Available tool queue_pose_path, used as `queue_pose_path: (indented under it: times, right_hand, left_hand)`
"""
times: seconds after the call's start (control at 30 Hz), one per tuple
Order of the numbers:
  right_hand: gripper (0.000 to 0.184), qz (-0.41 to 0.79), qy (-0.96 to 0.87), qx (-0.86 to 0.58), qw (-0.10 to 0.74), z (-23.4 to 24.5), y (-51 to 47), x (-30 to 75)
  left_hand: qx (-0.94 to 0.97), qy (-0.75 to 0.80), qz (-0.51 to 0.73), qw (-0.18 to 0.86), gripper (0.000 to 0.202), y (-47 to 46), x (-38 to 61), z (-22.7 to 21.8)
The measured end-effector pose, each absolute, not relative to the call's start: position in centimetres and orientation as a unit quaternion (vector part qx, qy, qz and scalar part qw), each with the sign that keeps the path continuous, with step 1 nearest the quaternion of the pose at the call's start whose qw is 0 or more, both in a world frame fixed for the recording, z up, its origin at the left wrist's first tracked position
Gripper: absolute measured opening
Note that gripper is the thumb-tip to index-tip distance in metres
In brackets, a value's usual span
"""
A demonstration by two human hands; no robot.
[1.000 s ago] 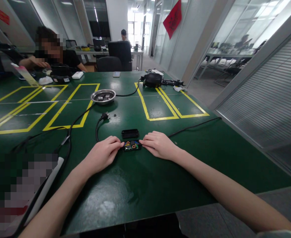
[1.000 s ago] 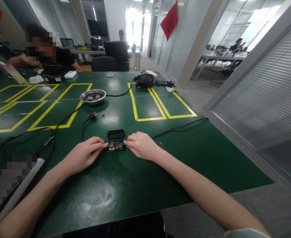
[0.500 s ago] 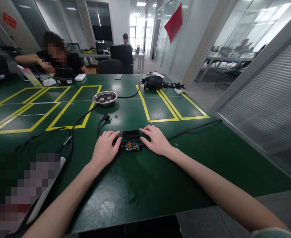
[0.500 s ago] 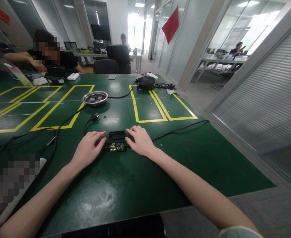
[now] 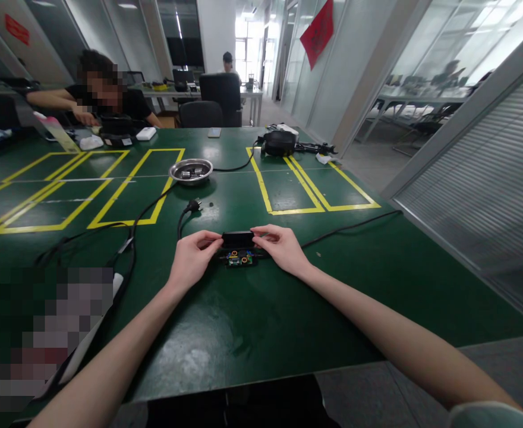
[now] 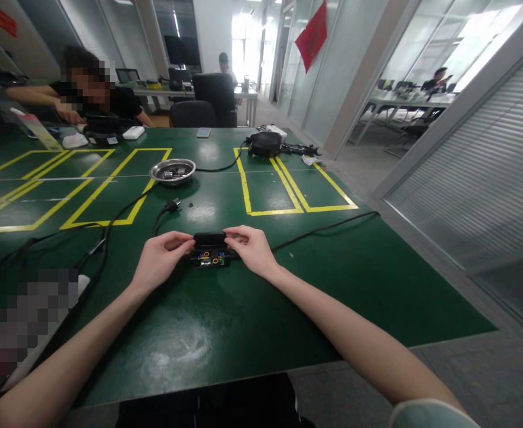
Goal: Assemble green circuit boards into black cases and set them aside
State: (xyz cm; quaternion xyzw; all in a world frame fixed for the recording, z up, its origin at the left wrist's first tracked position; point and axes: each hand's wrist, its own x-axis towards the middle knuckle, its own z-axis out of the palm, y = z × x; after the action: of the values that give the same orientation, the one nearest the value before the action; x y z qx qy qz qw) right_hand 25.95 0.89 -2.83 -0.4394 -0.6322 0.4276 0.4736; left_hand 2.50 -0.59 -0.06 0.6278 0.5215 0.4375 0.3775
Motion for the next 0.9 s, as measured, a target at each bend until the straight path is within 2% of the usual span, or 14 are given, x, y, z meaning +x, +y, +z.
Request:
queue_pose_path:
  times: [0.3,0.63,0.9]
  right_hand:
    - [0.028,0.451,-0.625,-0.431,0.47,-2.5,0.4,26.1]
    - [0.023,0.413,-0.683,-0.416,0.436,-1.7,-0.1,26.3]
    - [0.011,0.314,-0.799,-0.325,0.396,-0.6,-1.0,27.1]
  left_hand:
    - [0.601,0.51,0.425,0.445,0.029,-0.8,1.9,0.2]
    - [0.637,0.511,0.408,0.409,0.03,-1.2,1.8,0.9]
    - [0.702,0.476,0.379,0.37,0.023,-2.0,2.0,1.2]
